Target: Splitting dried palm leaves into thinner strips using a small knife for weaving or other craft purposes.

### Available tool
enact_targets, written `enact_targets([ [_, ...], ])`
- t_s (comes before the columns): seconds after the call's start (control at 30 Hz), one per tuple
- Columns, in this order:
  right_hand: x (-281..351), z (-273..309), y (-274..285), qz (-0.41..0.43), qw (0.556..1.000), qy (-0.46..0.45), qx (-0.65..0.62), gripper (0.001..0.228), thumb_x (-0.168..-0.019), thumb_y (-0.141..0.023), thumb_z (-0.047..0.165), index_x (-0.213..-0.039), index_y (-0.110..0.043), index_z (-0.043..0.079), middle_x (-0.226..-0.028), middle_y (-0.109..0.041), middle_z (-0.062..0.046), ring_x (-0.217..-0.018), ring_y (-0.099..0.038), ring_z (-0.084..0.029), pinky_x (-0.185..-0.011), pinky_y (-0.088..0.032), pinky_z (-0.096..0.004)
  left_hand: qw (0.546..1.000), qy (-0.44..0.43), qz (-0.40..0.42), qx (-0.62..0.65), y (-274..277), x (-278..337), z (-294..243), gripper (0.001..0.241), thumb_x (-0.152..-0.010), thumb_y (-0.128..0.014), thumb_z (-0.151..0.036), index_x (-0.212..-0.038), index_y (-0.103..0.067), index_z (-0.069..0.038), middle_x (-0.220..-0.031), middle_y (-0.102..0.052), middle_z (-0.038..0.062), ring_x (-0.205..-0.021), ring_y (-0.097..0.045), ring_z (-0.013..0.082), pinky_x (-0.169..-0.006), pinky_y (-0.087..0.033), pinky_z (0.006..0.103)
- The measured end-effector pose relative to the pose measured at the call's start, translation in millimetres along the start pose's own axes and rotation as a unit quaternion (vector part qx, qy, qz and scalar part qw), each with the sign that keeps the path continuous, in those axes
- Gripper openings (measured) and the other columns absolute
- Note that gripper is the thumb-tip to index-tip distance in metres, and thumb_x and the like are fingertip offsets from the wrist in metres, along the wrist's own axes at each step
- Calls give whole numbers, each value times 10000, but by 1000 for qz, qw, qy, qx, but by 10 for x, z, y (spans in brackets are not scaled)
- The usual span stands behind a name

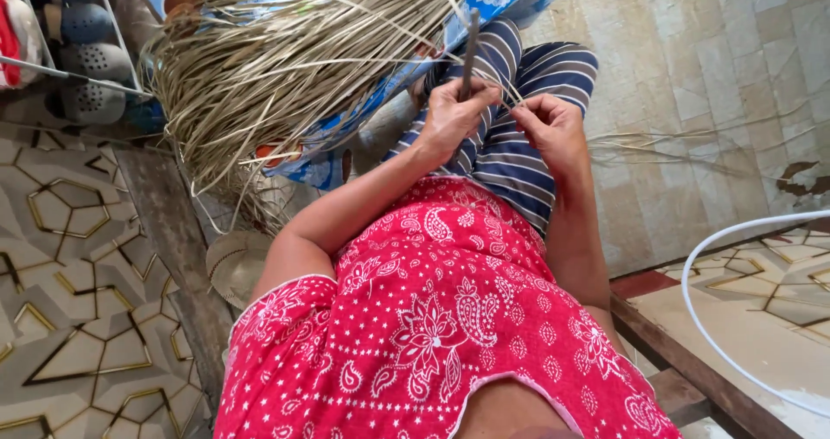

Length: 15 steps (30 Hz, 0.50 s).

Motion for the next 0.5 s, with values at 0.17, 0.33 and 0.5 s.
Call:
enact_targets([
  [0.17,124,405,63,30,997,-52,38,125,-1040,-698,110,-919,-663,110,-732,-578,23,-594,-456,-34,-524,-382,-172,995,-63,-11,-81,294,-129,-955,43,-884,-740,-78,-867,-764,-47,-903,-751,87,-659,-557,104,-566,-486,233],
  [0.33,89,451,96,37,997,-46,56,104,-1049,-692,118,-949,-673,96,-765,-572,30,-628,-462,-31,-543,-388,-163,971,-153,5,-182,687,-372,-1744,125,-938,-789,-236,-879,-777,-127,-628,-577,-60,-446,-318,32,-371,-248,218],
  [0.5,31,313,182,37,999,-12,-16,77,-1054,-672,63,-999,-684,10,-691,-574,-64,-532,-490,-50,-485,-433,-164,956,-180,73,-219,464,-352,-2066,105,-936,-771,-195,-878,-771,-107,-639,-599,-27,-494,-368,54,-429,-293,240],
])
Point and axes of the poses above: each hand's wrist, its own x-axis away from the middle knuckle, its own y-axis out of the back of the hand, z = x × y, the point moved 1 cm from there along -x, towards the middle knuckle
